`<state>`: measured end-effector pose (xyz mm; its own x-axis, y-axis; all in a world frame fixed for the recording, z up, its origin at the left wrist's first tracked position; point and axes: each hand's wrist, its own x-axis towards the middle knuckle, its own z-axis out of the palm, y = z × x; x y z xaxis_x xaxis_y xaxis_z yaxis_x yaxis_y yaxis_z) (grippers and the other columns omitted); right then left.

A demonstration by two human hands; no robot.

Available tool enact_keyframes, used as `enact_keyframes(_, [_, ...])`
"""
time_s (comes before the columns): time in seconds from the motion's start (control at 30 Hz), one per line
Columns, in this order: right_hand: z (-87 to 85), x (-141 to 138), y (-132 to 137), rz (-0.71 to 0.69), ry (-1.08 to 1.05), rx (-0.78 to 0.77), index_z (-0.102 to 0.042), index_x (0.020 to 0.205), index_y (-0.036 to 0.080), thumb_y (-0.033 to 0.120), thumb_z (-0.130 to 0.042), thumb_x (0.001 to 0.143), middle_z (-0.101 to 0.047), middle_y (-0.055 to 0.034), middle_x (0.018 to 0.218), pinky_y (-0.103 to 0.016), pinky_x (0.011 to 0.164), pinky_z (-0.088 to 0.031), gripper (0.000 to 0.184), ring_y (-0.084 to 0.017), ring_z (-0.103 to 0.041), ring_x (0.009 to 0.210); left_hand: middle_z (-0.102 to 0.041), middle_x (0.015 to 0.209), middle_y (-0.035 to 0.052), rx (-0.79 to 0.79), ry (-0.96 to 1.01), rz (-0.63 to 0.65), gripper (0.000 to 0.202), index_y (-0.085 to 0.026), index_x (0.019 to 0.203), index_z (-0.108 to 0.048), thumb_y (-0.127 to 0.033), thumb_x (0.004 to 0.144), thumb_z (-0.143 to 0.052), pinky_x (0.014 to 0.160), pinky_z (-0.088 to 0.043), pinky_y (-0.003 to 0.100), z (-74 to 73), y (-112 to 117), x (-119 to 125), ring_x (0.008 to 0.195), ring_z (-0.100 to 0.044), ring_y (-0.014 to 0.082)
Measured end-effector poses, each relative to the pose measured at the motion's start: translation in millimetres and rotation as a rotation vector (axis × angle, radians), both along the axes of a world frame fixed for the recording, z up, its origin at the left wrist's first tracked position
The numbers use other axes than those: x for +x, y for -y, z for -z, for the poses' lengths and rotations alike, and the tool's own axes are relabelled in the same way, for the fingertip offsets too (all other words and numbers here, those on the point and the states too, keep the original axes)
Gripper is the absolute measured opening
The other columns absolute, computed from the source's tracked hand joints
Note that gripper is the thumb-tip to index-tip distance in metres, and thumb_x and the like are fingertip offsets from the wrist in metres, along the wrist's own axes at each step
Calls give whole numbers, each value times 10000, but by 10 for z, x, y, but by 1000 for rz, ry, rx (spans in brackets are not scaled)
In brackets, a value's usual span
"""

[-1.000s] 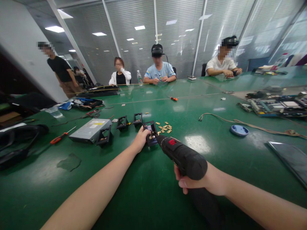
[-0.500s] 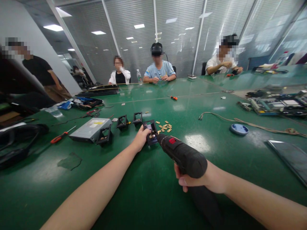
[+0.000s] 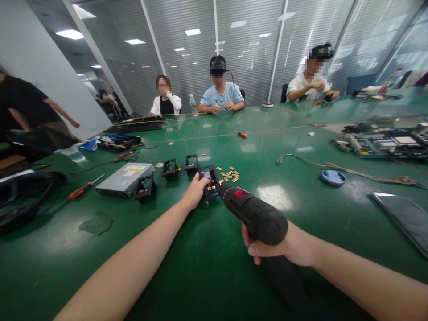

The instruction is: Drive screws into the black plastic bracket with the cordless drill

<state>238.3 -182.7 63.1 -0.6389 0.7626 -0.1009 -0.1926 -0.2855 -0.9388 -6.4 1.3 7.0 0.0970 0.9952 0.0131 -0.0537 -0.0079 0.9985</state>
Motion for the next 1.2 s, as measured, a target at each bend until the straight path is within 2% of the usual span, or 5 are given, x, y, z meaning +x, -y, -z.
enact_keyframes(0.17, [-9,-1,3,-4,2,3,-589,1398,201,214,-971,734,-693,22,841,-302,623,-639,766,-151,-711,657,-690,925,7,5,-8,2,329,-227,1008,-616,-288,693,-690,846,-562,376,6,4,-6,876,-652,216])
enact_keyframes(0.37, [-17,-13,6,5,-11,13,-524,1489,226,219,-978,730,-687,29,846,-296,608,-636,885,-146,-700,646,-689,920,9,8,-16,-5,330,-228,998,-616,-300,684,-688,845,-561,378,19,-8,-3,878,-649,220])
enact_keyframes(0.6, [2,-2,14,0,-17,5,-484,1520,222,214,-977,734,-691,30,836,-287,619,-633,928,-147,-709,658,-688,922,9,-2,-18,1,338,-233,1002,-611,-299,680,-693,842,-564,387,0,5,-6,866,-653,221])
enact_keyframes(1.0, [-31,-2,3,-6,-12,16,-620,1393,207,225,-979,730,-679,20,823,-313,625,-636,755,-160,-703,662,-710,953,20,-17,6,4,380,-229,1043,-628,-294,674,-697,887,-576,407,-18,20,3,902,-674,231])
enact_keyframes(1.2, [-24,-8,7,-1,-6,11,-524,1521,233,216,-984,724,-674,28,833,-314,629,-635,920,-163,-705,672,-713,950,21,-23,1,-5,391,-231,1050,-641,-293,668,-699,871,-583,401,-16,24,2,888,-683,228])
